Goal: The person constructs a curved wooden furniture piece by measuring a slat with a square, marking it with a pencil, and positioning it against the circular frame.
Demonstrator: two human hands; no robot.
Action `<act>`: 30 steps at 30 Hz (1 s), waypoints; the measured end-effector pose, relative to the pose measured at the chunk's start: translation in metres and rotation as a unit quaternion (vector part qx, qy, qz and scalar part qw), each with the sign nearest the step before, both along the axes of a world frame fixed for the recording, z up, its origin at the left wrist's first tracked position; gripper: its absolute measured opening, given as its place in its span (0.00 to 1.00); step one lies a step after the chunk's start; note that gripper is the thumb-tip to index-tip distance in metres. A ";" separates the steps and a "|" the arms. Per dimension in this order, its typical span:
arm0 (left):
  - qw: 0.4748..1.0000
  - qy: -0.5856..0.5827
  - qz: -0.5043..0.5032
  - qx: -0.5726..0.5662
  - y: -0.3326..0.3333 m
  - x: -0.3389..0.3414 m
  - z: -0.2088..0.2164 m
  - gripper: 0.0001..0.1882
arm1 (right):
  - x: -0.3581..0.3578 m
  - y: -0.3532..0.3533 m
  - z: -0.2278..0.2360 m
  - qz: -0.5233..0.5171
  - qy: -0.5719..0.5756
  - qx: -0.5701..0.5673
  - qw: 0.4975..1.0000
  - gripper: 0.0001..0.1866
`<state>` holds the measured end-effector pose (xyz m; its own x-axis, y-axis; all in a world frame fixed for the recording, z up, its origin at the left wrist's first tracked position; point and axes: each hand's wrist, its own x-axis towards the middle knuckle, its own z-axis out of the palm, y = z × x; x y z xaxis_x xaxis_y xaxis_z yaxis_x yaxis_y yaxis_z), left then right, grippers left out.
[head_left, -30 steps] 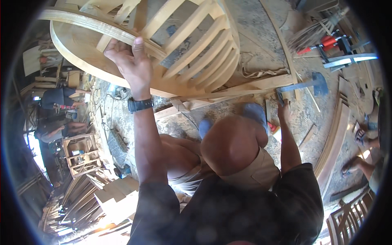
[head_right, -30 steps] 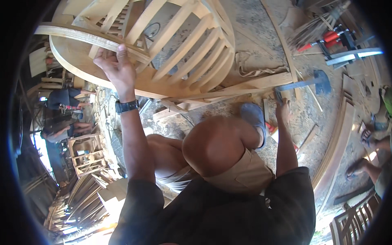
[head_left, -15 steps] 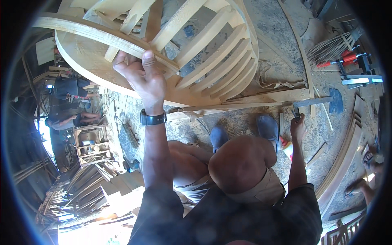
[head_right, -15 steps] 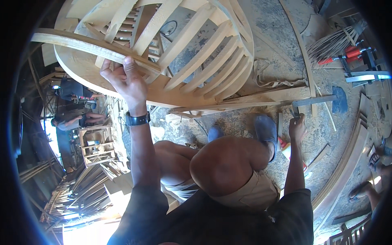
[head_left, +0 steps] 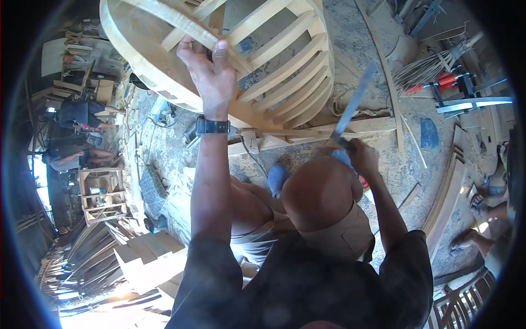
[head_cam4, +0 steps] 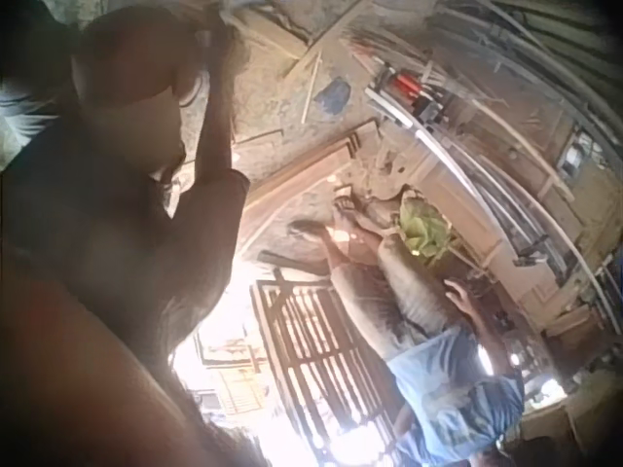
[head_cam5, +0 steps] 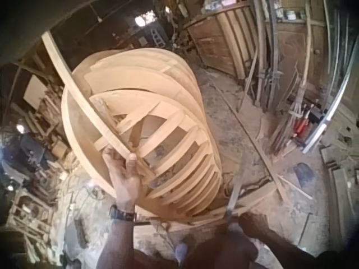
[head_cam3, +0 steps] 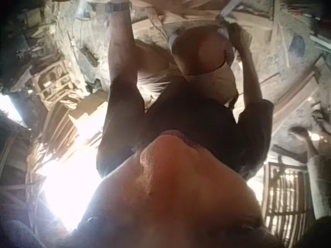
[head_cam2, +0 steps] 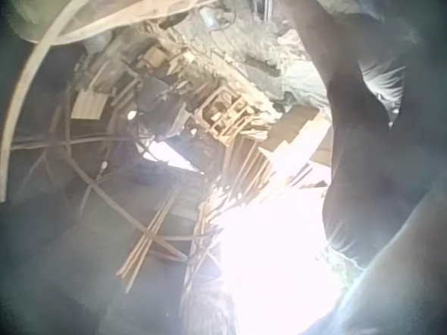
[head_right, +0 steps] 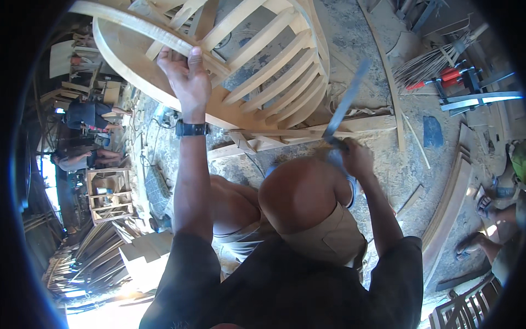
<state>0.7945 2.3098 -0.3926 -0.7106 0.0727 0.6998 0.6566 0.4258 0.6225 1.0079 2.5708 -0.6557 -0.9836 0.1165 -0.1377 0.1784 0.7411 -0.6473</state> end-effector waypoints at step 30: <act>0.991 0.077 0.081 -0.070 0.006 0.000 -0.004 0.30 | -0.244 -0.139 0.378 0.195 0.351 -0.233 0.886 0.21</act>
<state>0.7948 2.3159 -0.3964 -0.6065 0.0701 0.7920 0.6551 0.6086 0.4478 0.7639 2.4320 -0.2776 -0.7983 -0.1598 0.5806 -0.6006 0.2813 -0.7484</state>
